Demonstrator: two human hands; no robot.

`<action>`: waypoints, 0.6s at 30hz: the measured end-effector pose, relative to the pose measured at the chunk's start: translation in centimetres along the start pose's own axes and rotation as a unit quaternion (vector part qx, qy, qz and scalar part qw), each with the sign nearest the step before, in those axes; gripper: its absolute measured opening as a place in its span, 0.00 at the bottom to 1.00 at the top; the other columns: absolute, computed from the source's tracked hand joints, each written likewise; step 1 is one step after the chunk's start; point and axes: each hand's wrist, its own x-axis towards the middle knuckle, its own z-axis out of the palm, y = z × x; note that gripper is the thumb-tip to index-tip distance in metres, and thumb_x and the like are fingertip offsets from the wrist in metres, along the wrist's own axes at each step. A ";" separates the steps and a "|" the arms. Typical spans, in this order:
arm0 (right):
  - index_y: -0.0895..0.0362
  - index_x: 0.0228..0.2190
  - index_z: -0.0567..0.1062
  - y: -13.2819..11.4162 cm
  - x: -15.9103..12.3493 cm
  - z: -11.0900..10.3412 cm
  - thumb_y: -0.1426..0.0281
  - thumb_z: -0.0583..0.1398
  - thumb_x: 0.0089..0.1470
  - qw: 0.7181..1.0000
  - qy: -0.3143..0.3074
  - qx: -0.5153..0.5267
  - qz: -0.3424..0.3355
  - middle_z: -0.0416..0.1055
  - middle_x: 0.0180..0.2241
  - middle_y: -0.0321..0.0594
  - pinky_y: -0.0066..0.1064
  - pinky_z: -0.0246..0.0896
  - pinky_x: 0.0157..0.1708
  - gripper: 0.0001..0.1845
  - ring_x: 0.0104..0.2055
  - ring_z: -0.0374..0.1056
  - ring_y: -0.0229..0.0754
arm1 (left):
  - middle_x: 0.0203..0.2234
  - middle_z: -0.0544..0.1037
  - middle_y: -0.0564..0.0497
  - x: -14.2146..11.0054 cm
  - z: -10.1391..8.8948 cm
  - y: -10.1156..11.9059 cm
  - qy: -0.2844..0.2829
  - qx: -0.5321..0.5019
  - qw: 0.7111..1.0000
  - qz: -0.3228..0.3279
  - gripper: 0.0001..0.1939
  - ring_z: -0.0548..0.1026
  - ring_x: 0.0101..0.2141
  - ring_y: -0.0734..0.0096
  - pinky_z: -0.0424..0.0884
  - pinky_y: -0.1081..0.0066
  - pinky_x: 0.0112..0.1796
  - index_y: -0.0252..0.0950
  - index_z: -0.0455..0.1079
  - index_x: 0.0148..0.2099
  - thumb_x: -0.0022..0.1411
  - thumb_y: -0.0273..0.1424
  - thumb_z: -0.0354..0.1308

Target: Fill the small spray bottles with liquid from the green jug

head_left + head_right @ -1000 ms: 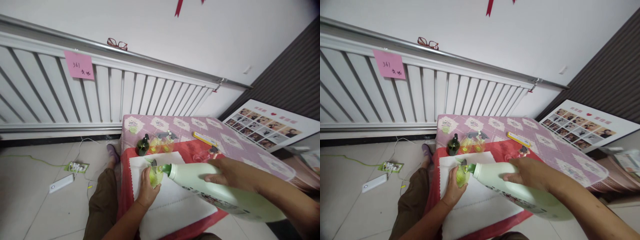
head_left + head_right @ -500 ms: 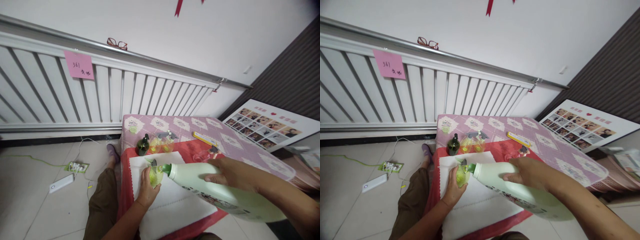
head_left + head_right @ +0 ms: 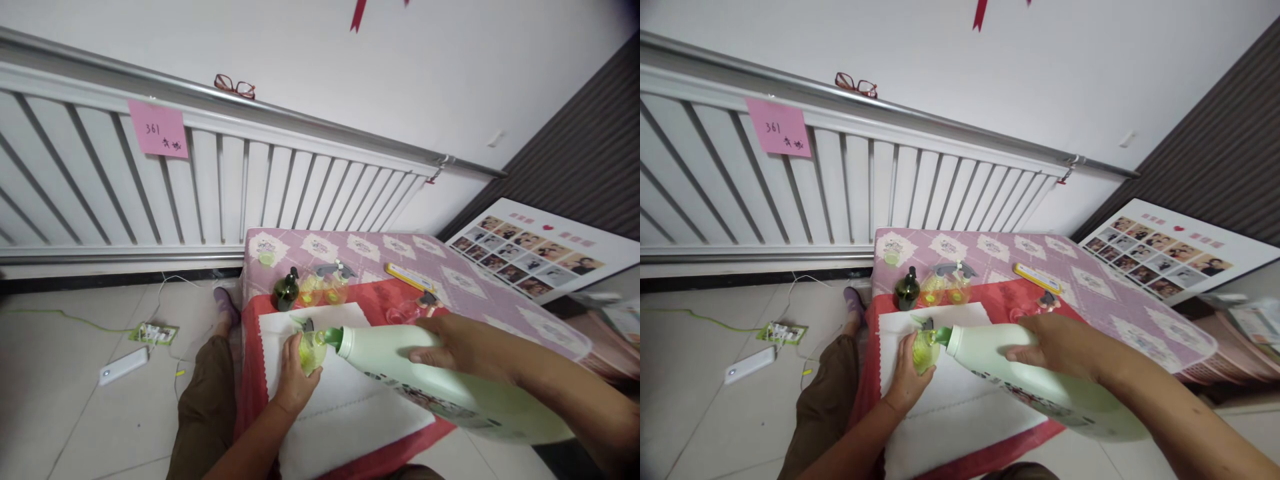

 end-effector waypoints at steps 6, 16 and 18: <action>0.55 0.35 0.75 0.2 0.1 0.3 0.45 0.54 0.51 1.000 0.014 -0.006 0.004 0.80 0.37 0.48 0.35 0.65 0.34 0.27 0.39 0.75 0.55 | 0.58 0.62 0.38 0.0 0.1 -0.2 -0.004 -0.001 1.000 0.006 0.41 0.62 0.61 0.51 0.61 0.51 0.60 0.34 0.51 0.65 0.49 0.25 0.61; 0.55 0.35 0.74 0.0 -0.1 0.2 0.45 0.54 0.52 1.000 0.019 -0.008 0.001 0.80 0.37 0.48 0.36 0.64 0.35 0.27 0.39 0.75 0.55 | 0.58 0.64 0.38 0.0 0.1 -0.1 -0.003 -0.005 1.000 0.005 0.42 0.63 0.61 0.48 0.62 0.50 0.60 0.35 0.52 0.65 0.48 0.25 0.62; 0.55 0.35 0.75 0.0 -0.1 0.1 0.46 0.54 0.52 1.000 0.007 -0.009 0.000 0.80 0.37 0.48 0.36 0.65 0.35 0.26 0.39 0.75 0.54 | 0.58 0.64 0.37 0.0 0.1 -0.1 -0.005 -0.005 1.000 0.003 0.42 0.62 0.61 0.48 0.62 0.50 0.60 0.35 0.52 0.65 0.48 0.25 0.62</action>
